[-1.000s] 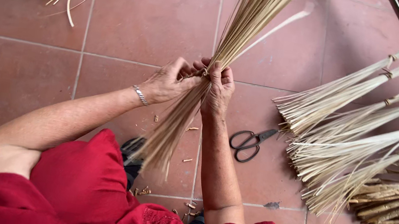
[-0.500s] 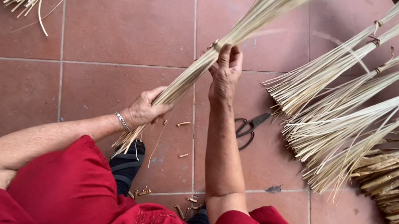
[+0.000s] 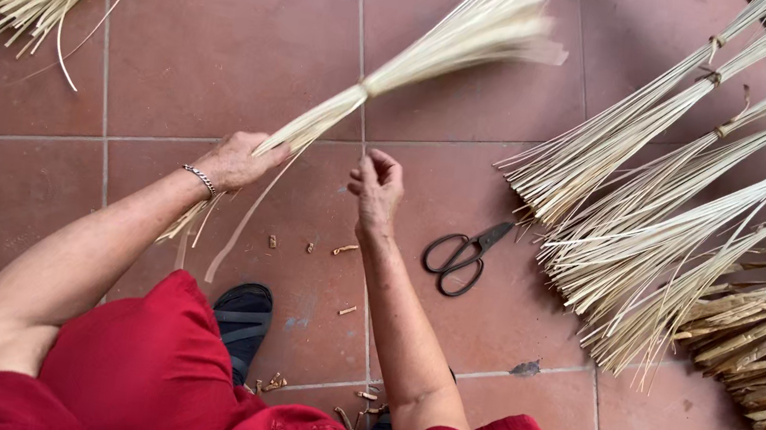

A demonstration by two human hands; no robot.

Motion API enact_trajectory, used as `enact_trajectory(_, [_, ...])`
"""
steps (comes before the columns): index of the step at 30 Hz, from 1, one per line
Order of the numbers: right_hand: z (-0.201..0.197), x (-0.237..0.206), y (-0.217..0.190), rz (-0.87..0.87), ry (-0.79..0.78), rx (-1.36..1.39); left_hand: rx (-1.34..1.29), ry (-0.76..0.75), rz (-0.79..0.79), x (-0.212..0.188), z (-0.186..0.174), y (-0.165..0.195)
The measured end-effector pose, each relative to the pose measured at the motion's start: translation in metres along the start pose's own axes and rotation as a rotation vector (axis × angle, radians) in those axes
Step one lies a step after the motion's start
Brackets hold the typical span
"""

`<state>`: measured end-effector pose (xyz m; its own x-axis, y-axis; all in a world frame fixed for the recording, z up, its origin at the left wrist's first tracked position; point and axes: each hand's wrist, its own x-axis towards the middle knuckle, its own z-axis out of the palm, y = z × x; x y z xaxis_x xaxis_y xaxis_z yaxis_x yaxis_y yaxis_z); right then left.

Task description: The person gathers dried straw bundles, aligns them, and ties them together using thin strips. They use scissors to trim the ends of the bundles and place the finished bundles on a nearby rack.

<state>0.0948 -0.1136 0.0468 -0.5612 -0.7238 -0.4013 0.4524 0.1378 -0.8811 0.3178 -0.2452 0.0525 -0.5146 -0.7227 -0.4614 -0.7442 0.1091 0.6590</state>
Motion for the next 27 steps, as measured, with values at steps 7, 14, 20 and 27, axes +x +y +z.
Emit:
enact_trajectory(7, [-0.014, 0.026, -0.016, -0.096, 0.042, 0.168, 0.252, -0.155, -0.239, -0.011, 0.010, -0.004])
enact_trajectory(14, [-0.013, 0.020, -0.004, 0.081, -0.031, 0.148, -0.476, -0.403, -0.383, -0.013, 0.001, 0.008])
enact_trajectory(20, [0.013, -0.012, -0.012, 0.160, -0.484, 0.179, -0.772, -0.597, -0.220, -0.036, 0.012, 0.069])
enact_trajectory(27, [0.006, -0.001, -0.026, -0.179, -0.293, -0.027, -0.629, -0.387, 0.021, -0.042, 0.007, 0.071])
